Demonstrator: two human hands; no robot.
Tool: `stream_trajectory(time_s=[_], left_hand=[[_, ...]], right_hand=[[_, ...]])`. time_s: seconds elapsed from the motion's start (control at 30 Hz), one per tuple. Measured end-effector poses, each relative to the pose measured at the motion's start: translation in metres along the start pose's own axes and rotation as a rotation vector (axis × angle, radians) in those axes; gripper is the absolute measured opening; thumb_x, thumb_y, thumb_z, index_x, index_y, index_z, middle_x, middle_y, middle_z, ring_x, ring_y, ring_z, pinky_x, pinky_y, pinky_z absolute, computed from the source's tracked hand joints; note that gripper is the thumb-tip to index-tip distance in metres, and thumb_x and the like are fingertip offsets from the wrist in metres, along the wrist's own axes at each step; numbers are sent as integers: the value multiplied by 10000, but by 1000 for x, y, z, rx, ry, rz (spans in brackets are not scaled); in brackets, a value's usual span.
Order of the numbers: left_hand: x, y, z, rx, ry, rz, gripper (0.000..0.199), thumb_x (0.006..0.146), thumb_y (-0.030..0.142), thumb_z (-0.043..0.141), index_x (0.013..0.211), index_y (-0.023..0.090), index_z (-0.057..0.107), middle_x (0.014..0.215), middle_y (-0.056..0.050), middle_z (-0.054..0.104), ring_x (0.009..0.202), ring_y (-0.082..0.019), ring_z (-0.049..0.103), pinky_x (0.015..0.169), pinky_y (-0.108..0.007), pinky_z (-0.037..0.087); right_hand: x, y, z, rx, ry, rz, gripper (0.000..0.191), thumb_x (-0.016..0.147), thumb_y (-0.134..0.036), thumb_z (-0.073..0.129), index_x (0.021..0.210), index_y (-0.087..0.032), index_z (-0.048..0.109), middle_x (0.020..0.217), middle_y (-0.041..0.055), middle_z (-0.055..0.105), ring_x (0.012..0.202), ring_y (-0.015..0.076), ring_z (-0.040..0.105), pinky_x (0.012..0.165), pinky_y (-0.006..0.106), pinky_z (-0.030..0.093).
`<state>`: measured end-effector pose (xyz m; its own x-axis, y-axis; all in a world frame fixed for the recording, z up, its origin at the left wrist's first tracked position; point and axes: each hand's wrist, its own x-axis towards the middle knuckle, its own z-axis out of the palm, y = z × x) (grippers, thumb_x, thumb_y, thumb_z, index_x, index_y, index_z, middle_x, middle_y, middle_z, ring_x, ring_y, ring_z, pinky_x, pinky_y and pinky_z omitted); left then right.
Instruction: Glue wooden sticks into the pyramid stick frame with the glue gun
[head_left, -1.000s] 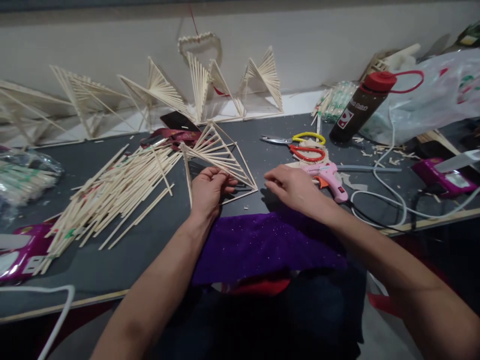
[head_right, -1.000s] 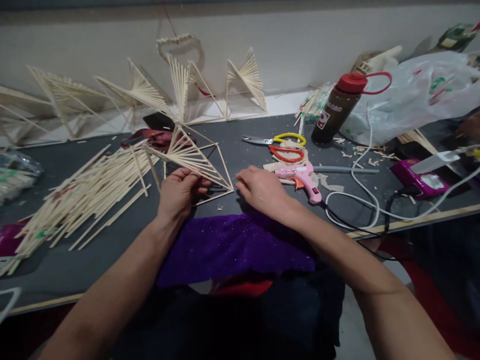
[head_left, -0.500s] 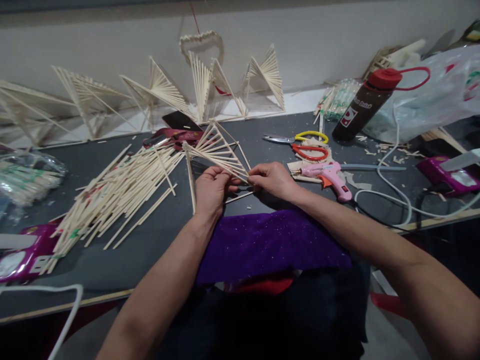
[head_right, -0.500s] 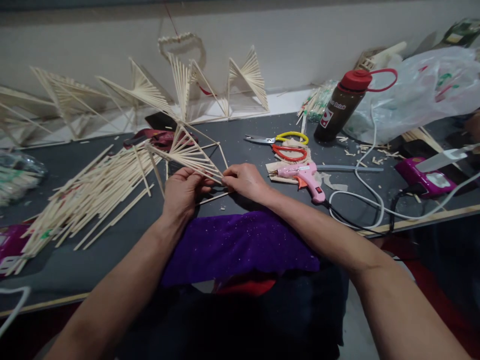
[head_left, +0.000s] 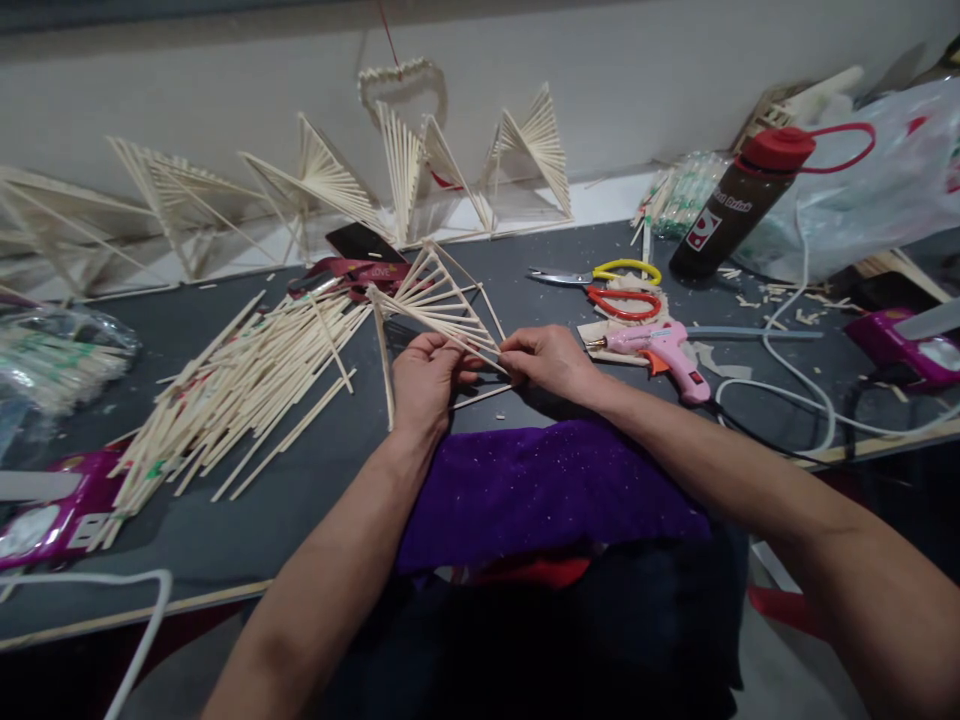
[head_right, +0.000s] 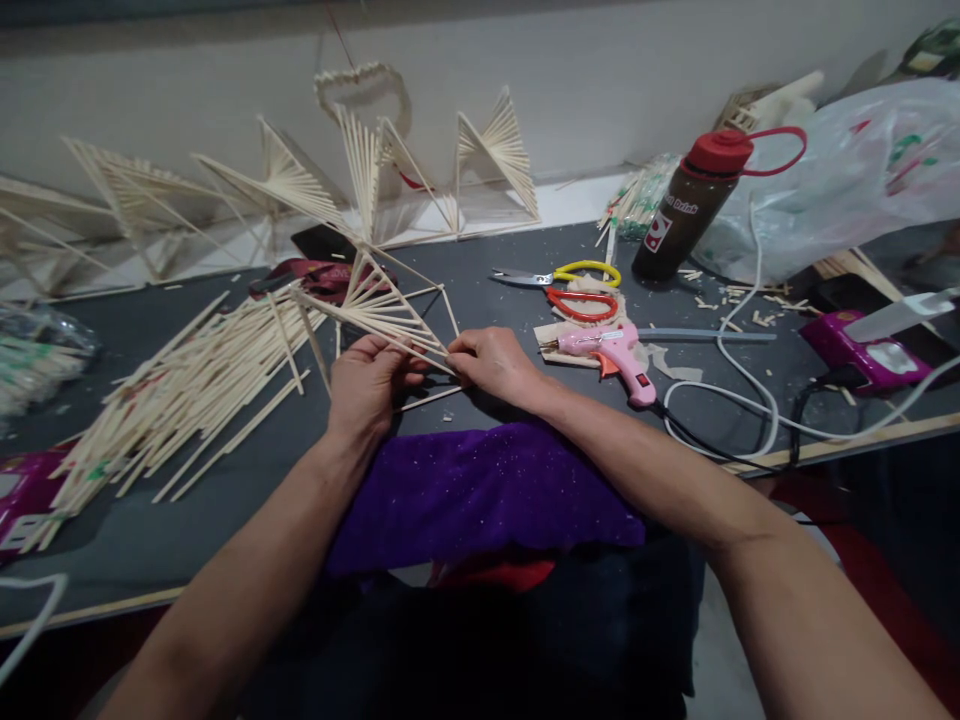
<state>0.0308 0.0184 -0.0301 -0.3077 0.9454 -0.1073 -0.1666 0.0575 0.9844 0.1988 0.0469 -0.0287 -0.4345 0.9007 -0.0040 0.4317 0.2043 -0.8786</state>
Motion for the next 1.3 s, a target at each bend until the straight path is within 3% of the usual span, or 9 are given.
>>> stream_trajectory(time_s=[0.9, 1.17, 1.3], left_hand=[[2, -4, 0, -35, 5, 4, 151, 727, 188, 733, 812, 109, 635, 729, -19, 690, 525, -89, 633, 425, -155, 504], [1, -2, 0, -35, 8, 1, 122, 729, 163, 717, 794, 115, 626, 706, -15, 686, 520, -91, 637, 426, -155, 504], [1, -2, -1, -35, 5, 1, 129, 714, 160, 717, 789, 111, 624, 709, -21, 690, 535, -99, 648, 427, -155, 504]], right_hand=[[2, -4, 2, -72, 47, 17, 180, 853, -187, 582, 814, -128, 747, 592, 5, 656, 547, 94, 566, 580, 226, 407], [1, 3, 3, 148, 0, 86, 167, 805, -218, 587, 826, -153, 740, 626, 20, 665, 555, 115, 610, 536, 230, 465], [-2, 3, -1, 281, 30, 152, 175, 819, -237, 561, 824, -151, 714, 742, 49, 699, 616, 131, 668, 501, 216, 472]])
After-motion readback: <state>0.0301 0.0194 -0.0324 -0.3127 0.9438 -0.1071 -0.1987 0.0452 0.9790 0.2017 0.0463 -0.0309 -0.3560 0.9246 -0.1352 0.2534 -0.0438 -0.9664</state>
